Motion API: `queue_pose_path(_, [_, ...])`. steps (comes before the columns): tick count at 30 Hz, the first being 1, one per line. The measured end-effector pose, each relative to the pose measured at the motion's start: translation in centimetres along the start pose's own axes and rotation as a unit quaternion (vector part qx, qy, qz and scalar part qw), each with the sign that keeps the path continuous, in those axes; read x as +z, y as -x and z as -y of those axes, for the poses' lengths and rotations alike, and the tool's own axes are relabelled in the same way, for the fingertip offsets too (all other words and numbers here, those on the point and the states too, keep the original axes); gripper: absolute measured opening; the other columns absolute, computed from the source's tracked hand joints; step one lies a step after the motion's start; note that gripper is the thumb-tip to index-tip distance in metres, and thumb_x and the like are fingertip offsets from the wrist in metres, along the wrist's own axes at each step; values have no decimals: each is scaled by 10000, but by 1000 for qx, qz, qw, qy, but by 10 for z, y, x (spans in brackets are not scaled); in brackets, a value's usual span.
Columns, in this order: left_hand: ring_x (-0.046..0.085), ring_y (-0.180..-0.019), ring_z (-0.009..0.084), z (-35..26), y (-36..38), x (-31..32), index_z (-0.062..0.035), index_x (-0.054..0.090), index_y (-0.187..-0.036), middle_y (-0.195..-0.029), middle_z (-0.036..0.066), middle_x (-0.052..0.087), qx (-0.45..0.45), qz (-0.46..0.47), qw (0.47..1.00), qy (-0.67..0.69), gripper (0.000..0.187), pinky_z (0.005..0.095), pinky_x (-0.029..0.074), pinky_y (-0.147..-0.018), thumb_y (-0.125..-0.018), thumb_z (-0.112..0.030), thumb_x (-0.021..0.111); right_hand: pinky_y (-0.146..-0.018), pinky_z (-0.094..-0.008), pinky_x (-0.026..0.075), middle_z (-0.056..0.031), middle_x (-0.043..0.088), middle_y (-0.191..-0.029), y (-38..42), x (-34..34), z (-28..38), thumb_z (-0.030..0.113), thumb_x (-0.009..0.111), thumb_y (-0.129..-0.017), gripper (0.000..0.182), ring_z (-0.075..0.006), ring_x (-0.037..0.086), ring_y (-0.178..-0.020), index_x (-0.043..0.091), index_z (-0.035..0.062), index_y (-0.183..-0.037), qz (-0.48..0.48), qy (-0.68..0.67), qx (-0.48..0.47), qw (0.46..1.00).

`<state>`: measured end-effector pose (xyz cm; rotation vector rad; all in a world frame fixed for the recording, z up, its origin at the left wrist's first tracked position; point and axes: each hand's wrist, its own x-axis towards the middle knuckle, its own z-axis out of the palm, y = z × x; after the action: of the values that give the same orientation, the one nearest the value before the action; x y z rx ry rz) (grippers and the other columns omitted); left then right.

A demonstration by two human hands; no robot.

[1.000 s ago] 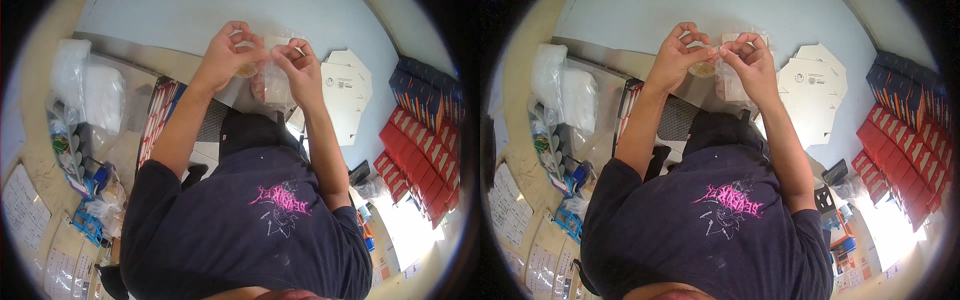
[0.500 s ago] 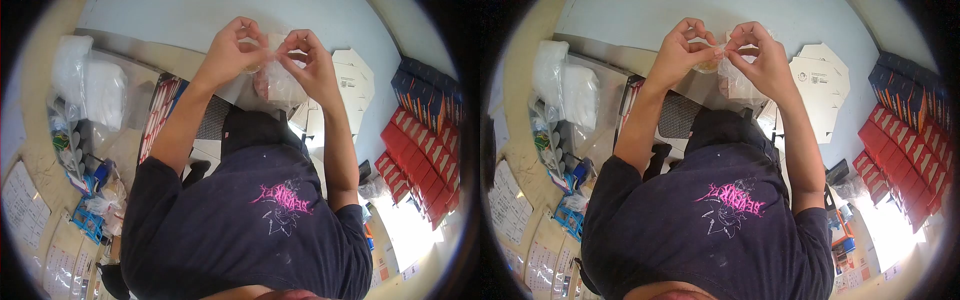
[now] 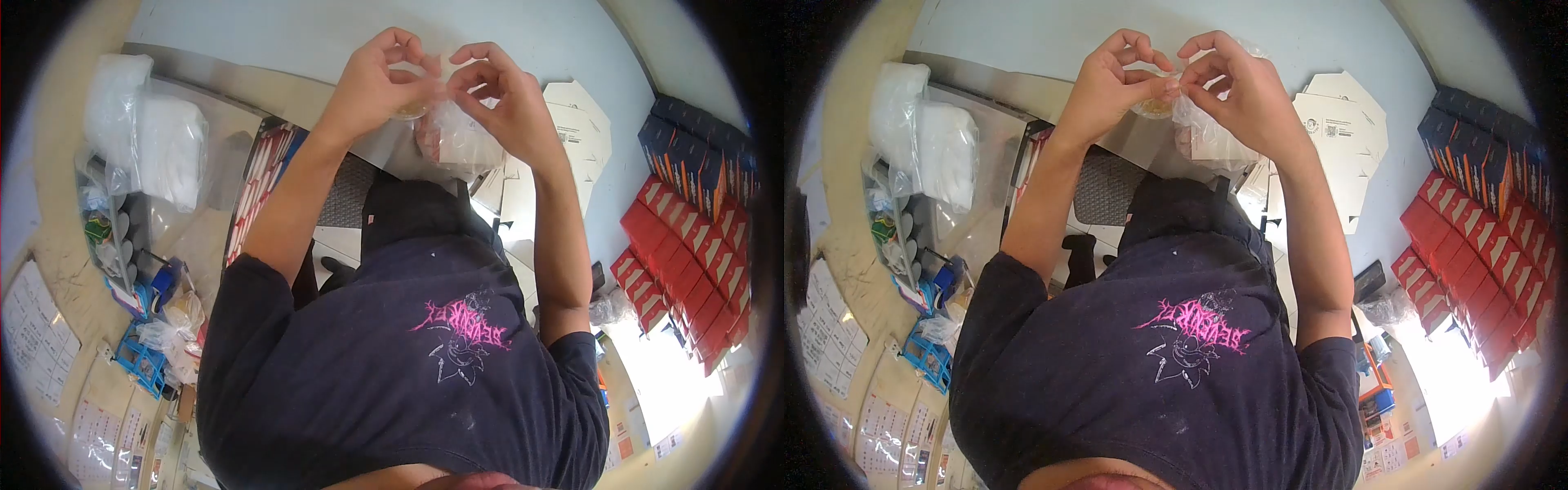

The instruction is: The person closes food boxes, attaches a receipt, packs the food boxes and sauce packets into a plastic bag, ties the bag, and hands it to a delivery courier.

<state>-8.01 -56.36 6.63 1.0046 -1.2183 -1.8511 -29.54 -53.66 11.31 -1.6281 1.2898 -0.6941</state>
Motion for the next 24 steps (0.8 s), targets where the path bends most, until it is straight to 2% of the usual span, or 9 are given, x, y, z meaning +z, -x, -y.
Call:
queue_pose_path(4, [757, -941, 207, 8, 2, 1, -65, 507, -1062, -1084, 129, 716, 0, -28, 1000, 7, 372, 301, 625, -809, -860, 46, 799, -828, -309, 607, -105, 778, -932, 3, 3, 6, 19, 727, -911, 336, -190, 761, -877, 608, 44, -1224, -8, -12, 38, 999])
queue_pose_path(6, [757, -950, 211, 8, 3, 2, -64, 509, -1063, -1077, 132, 721, 1, -39, 999, 18, 372, 305, 626, -812, -859, 51, 798, -810, -290, 605, -127, 784, -954, 7, 10, 4, 25, 728, -911, 343, -179, 763, -876, 604, 27, -1231, -62, -123, 68, 988])
queue_pose_path(7, [757, -951, 211, 7, 3, 5, -62, 511, -1060, -1063, 132, 728, 4, -50, 999, 3, 361, 305, 626, -818, -864, 49, 794, -810, -290, 605, -127, 784, -954, 8, 14, 1, 25, 728, -911, 343, -179, 763, -876, 604, 27, -1231, -61, -123, 68, 988])
queue_pose_path(9, [757, -951, 211, 7, 4, 11, -59, 513, -1056, -1049, 131, 736, 6, -59, 998, -12, 351, 305, 626, -825, -869, 47, 790, -795, -278, 605, -144, 785, -962, 11, 21, -5, 39, 737, -902, 354, -172, 762, -896, 587, 8, -1222, -118, -149, 112, 975])
queue_pose_path(12, [759, -951, 204, 9, 8, 23, -48, 526, -1050, -1029, 140, 756, 39, -79, 995, -38, 325, 299, 625, -841, -874, 39, 785, -792, -278, 605, -145, 783, -942, 14, 27, -1, 39, 742, -887, 363, -174, 764, -880, 563, 2, -1200, -161, -136, 118, 970])
queue_pose_path(14, [763, -929, 177, 9, 14, 33, -31, 550, -1054, -1018, 142, 771, 93, -122, 979, -133, 304, 294, 624, -830, -872, 21, 788, -785, -278, 603, -142, 783, -933, 14, 30, 0, 36, 740, -880, 347, -174, 764, -871, 547, 2, -1166, -170, -123, 127, 969])
queue_pose_path(15, [763, -929, 177, 11, 17, 37, -31, 550, -1054, -1018, 142, 771, 94, -120, 979, -134, 304, 294, 624, -830, -872, 21, 788, -779, -278, 600, -139, 783, -924, 14, 30, 1, 32, 739, -873, 334, -174, 764, -863, 531, 3, -1132, -178, -109, 137, 968])
queue_pose_path(17, [767, -898, 169, 14, 21, 43, -23, 573, -1079, -993, 131, 775, 150, -150, 955, -205, 323, 301, 624, -822, -851, 21, 797, -769, -277, 598, -138, 782, -919, 15, 32, 2, 33, 741, -864, 325, -171, 762, -852, 518, 5, -1099, -184, -104, 139, 968])
queue_pose_path(24, [765, -866, 199, 24, 22, 45, -43, 584, -1114, -960, 85, 760, 197, -156, 914, -317, 372, 323, 611, -754, -835, -57, 830, -722, -285, 584, -119, 764, -846, 13, 30, 6, 41, 757, -823, 332, -156, 743, -775, 480, 10, -1003, -176, -33, 141, 974])
